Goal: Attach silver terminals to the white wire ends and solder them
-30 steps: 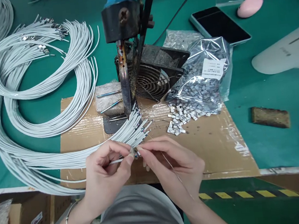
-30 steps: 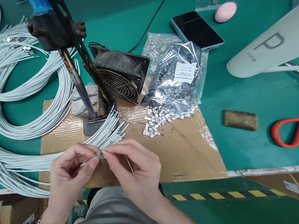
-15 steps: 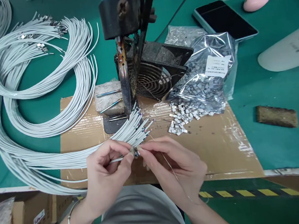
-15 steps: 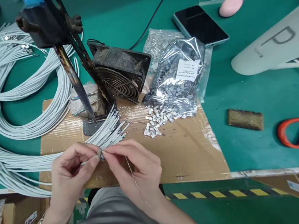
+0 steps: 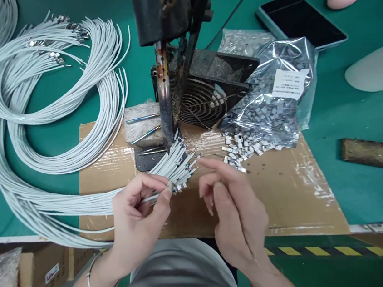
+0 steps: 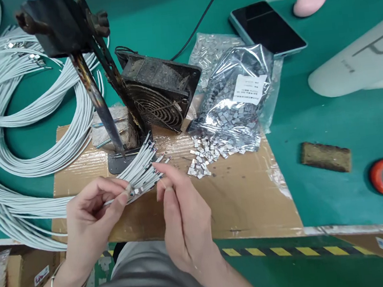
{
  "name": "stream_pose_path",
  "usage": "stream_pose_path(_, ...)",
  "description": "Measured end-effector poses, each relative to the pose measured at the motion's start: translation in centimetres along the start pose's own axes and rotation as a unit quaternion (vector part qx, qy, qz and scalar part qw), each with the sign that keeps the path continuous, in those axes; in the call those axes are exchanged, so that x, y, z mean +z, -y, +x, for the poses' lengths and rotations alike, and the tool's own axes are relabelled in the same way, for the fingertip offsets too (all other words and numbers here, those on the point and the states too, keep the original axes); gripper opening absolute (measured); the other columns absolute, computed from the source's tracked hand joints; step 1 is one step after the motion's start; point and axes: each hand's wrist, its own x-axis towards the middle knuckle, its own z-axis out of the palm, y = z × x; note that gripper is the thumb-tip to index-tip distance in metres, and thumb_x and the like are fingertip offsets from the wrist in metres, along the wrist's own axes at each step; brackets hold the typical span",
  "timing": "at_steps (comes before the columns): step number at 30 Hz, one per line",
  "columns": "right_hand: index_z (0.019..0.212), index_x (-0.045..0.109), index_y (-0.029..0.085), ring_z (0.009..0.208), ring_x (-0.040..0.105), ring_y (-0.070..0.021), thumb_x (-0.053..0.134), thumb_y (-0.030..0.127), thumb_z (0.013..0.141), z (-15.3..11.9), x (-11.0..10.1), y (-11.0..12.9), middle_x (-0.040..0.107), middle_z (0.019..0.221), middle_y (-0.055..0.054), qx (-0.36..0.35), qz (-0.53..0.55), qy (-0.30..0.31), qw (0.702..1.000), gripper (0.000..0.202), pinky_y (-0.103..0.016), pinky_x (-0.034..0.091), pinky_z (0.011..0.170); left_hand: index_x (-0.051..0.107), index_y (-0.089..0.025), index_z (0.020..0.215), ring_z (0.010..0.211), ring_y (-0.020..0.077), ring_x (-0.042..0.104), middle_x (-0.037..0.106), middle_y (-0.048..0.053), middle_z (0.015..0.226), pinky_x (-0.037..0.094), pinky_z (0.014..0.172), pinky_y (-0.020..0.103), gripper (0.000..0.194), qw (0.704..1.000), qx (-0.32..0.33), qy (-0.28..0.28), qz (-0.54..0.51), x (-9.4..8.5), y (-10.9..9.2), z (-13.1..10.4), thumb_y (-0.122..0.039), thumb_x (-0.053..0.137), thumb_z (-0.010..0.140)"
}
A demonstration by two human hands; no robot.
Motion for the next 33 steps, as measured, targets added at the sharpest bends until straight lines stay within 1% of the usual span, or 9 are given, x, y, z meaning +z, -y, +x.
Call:
stream_pose_path(2, 0.152, 0.053, 0.030, 0.071, 0.063, -0.0100, 0.044, 0.015, 0.113, 0.0, -0.2, 0.1, 0.070, 0.085, 0.005, 0.006, 0.008, 0.012, 1.000, 0.043, -0.023, 0.052, 0.071, 0.074, -0.019, 0.083, 0.076, 0.0073, 0.071, 0.080, 0.001, 0.091, 0.049, 0.063, 0.008, 0.017, 1.000, 0.007, -0.007, 0.007, 0.1, 0.0, 0.1, -0.004, 0.074, 0.091)
stream_pose_path(4, 0.145, 0.053, 0.029, 0.066, 0.061, -0.0098, 0.048, 0.015, 0.111, 0.2, -0.4, 0.2, 0.070, 0.083, 0.006, 0.007, 0.016, 0.020, 1.000, 0.037, -0.023, 0.050, 0.065, 0.073, -0.019, 0.083, 0.075, 0.0071, 0.071, 0.079, 0.000, 0.091, 0.049, 0.064, 0.009, 0.016, 1.000, 0.013, -0.012, 0.017, 0.2, -0.1, 0.2, -0.005, 0.074, 0.091)
stream_pose_path(6, 0.117, 0.060, 0.027, 0.063, 0.057, -0.0098, 0.052, 0.016, 0.109, 0.6, -0.6, 0.4, 0.064, 0.080, 0.006, 0.001, 0.011, 0.015, 1.000, 0.016, -0.023, 0.047, 0.061, 0.073, -0.019, 0.083, 0.071, 0.0065, 0.068, 0.079, 0.000, 0.091, 0.047, 0.061, 0.009, 0.016, 0.999, 0.017, -0.016, 0.029, 0.3, -0.1, 0.3, -0.006, 0.074, 0.091)
stream_pose_path(9, 0.086, 0.055, 0.024, 0.076, 0.062, -0.0120, 0.055, 0.015, 0.106, 1.3, -0.7, 0.6, 0.061, 0.087, 0.001, -0.020, 0.000, 0.009, 1.000, 0.022, -0.026, 0.052, 0.071, 0.073, -0.019, 0.083, 0.069, 0.0070, 0.066, 0.079, 0.001, 0.090, 0.046, 0.059, 0.011, 0.015, 0.999, 0.020, -0.016, 0.041, 0.5, -0.1, 0.6, -0.006, 0.074, 0.091)
stream_pose_path(12, 0.087, 0.058, 0.023, 0.108, 0.072, -0.0190, 0.063, 0.012, 0.101, 1.6, -0.5, 0.9, 0.072, 0.112, -0.004, -0.027, 0.028, 0.005, 0.999, 0.018, -0.032, 0.057, 0.092, 0.072, -0.019, 0.083, 0.071, 0.0086, 0.067, 0.078, 0.001, 0.091, 0.047, 0.061, 0.013, 0.015, 0.999, 0.021, -0.017, 0.046, 0.4, -0.2, 0.9, -0.006, 0.074, 0.091)
stream_pose_path(14, 0.088, 0.059, 0.023, 0.117, 0.074, -0.0219, 0.066, 0.009, 0.099, 1.5, -0.2, 0.9, 0.075, 0.120, -0.006, -0.020, 0.061, -0.001, 0.998, 0.019, -0.035, 0.058, 0.098, 0.072, -0.019, 0.083, 0.070, 0.0090, 0.066, 0.078, 0.002, 0.092, 0.046, 0.059, 0.014, 0.014, 0.998, 0.020, -0.018, 0.052, 0.4, -0.2, 1.0, -0.007, 0.074, 0.092)
stream_pose_path(21, 0.088, 0.063, 0.024, 0.106, 0.080, -0.0174, 0.071, 0.006, 0.095, 1.4, 0.2, 1.0, 0.082, 0.114, -0.003, -0.007, 0.103, -0.002, 0.995, 0.021, -0.027, 0.063, 0.090, 0.072, -0.020, 0.084, 0.064, 0.0087, 0.059, 0.078, 0.002, 0.092, 0.040, 0.054, 0.017, 0.013, 0.998, 0.026, -0.021, 0.061, 0.5, -0.4, 1.5, -0.011, 0.073, 0.093)
stream_pose_path(28, 0.084, 0.066, 0.023, 0.103, 0.083, -0.0235, 0.072, 0.009, 0.095, 2.4, 0.8, 1.2, 0.085, 0.109, -0.007, -0.002, 0.108, -0.025, 0.994, 0.019, -0.037, 0.068, 0.093, 0.071, -0.018, 0.082, 0.065, 0.0094, 0.059, 0.077, 0.004, 0.094, 0.042, 0.056, 0.019, 0.012, 0.997, 0.022, -0.023, 0.064, 0.7, -0.9, 2.5, -0.010, 0.073, 0.091)
stream_pose_path(33, 0.083, 0.067, 0.024, 0.103, 0.083, -0.0222, 0.073, 0.007, 0.094, 3.0, 1.1, 1.4, 0.085, 0.105, -0.004, 0.000, 0.106, -0.035, 0.994, 0.021, -0.035, 0.067, 0.094, 0.071, -0.018, 0.082, 0.067, 0.0105, 0.062, 0.077, 0.004, 0.094, 0.045, 0.057, 0.019, 0.012, 0.997, 0.019, -0.029, 0.064, 0.9, -1.3, 3.0, -0.011, 0.075, 0.090)
